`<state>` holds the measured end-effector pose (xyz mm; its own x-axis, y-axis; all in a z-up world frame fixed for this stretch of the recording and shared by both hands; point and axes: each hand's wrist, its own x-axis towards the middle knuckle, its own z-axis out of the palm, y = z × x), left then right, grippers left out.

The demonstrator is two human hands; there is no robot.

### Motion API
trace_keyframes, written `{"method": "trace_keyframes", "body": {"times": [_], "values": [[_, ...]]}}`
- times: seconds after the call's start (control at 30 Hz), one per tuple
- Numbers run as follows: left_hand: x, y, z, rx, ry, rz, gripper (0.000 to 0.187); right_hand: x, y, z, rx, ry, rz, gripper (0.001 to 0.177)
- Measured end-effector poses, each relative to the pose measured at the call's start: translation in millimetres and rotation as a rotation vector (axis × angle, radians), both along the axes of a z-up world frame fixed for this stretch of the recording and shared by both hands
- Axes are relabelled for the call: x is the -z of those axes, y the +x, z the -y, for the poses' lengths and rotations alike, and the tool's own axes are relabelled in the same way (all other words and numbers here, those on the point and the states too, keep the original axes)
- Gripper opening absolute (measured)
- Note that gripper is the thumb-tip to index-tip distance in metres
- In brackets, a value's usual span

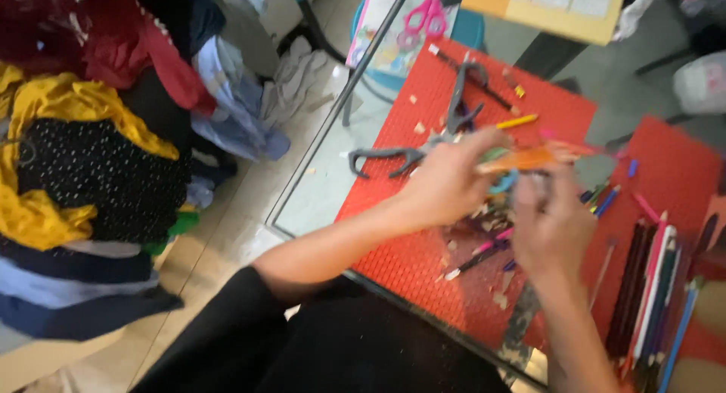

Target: Sharpening multiple colored pencils and organizing them on a desk workspace.

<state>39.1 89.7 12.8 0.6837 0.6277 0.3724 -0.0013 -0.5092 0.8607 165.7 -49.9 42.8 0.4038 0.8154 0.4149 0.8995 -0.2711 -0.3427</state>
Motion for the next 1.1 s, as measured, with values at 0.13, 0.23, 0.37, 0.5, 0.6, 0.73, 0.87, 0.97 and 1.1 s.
{"method": "trace_keyframes", "body": {"times": [0.13,0.23,0.37,0.5,0.6,0.73,0.87,0.97,1.1], "values": [[-7,-9,1,-0.022,-0.17,0.037,0.03,12,13,7,0.045,0.031,-0.338,0.03],[-13,-9,1,-0.01,-0.122,0.005,0.03,9,6,11,0.095,-0.076,-0.378,0.032],[-11,-10,9,-0.112,-0.213,0.04,0.021,28,2,10,-0.042,0.266,-0.497,0.03],[-14,3,0,-0.05,-0.192,0.215,0.018,20,4,11,0.003,0.228,-0.327,0.031],[-11,-8,14,-0.166,-0.723,0.218,0.022,18,-10,14,0.115,0.602,-0.969,0.031],[5,9,4,-0.129,-0.347,0.316,0.02,10,4,7,-0.183,0.574,-0.865,0.033],[9,-4,-2,0.025,-1.125,0.421,0.017,16,7,20,-0.163,0.532,-1.452,0.026],[2,-7,11,0.164,-1.186,0.439,0.019,15,-11,13,-0.165,0.521,-1.729,0.029],[-15,-16,8,0.135,-1.111,0.494,0.02,25,-1,24,-0.291,0.605,-1.827,0.035]]}}
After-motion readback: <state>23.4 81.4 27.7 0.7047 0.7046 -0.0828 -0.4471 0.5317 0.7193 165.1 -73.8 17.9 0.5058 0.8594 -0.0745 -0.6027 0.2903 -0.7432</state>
